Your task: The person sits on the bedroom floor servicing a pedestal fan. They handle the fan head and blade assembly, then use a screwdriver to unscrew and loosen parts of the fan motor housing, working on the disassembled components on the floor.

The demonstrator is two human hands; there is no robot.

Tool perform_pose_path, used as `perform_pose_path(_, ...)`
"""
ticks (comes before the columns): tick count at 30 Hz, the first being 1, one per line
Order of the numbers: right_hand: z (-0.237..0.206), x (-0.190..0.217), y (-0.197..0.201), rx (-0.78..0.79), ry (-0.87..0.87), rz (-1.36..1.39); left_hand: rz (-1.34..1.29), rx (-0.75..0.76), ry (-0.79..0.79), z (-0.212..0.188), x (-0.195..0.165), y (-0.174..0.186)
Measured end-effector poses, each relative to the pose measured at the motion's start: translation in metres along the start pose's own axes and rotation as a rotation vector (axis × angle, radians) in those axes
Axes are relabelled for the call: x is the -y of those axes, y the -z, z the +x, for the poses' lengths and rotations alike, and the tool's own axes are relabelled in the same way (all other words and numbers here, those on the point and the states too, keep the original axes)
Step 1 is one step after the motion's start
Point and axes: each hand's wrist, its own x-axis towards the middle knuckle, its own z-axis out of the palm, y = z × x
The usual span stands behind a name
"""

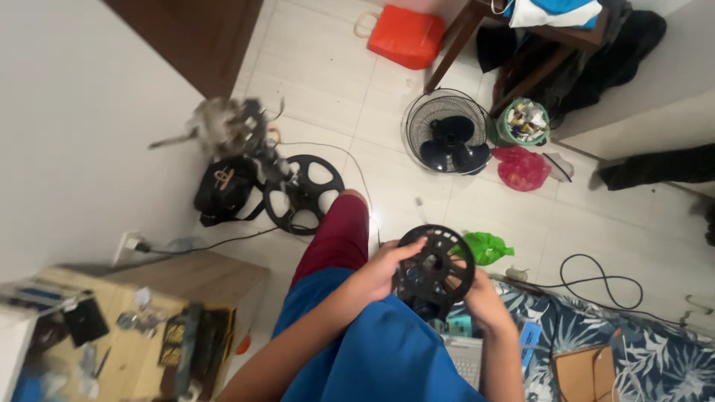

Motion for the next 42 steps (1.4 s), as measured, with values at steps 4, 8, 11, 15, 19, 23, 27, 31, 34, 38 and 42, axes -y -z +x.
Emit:
perform_pose_path(4,0.075,0.009,0.012,-0.006,-0.086,0.032,0.070,-0.014,-0.018,0.098,-0.033,0.005)
perform_pose_path(8,0.194,0.065,0.015,0.014,-0.068,0.157,0.113,-0.050,-0.133,0.193,-0.109,0.007)
perform_pose_path(11,0.293,0.130,0.015,0.091,-0.016,0.072,0.031,-0.079,-0.180,0.260,-0.191,0.000)
perform_pose_path(15,0.398,0.198,0.014,0.237,0.034,0.044,-0.031,-0.104,-0.317,0.317,-0.281,-0.006)
perform_pose_path(19,0.484,0.238,-0.017,0.355,0.099,-0.098,-0.151,-0.232,-0.549,0.329,-0.331,0.000)
perform_pose_path(23,0.584,0.284,-0.075,0.703,-0.116,0.024,-0.446,-0.339,-0.688,0.334,-0.405,0.038)
perform_pose_path(27,0.671,0.319,-0.155,0.742,-0.404,-0.368,-0.661,-0.449,-0.812,0.301,-0.426,0.101)
perform_pose_path(31,0.759,0.321,-0.196,0.836,-0.544,-0.613,-0.952,-0.465,-1.034,0.287,-0.376,0.133)
perform_pose_path(34,0.829,0.309,-0.225,0.881,-0.529,-1.086,-1.087,-0.695,-1.182,0.290,-0.318,0.132)
perform_pose_path(38,0.897,0.270,-0.270,0.894,-0.483,-1.091,-1.424,-0.809,-1.263,0.328,-0.295,0.159)
perform_pose_path(42,0.943,0.201,-0.316,0.858,-0.449,-1.115,-1.635,-0.917,-1.215,0.366,-0.308,0.225)
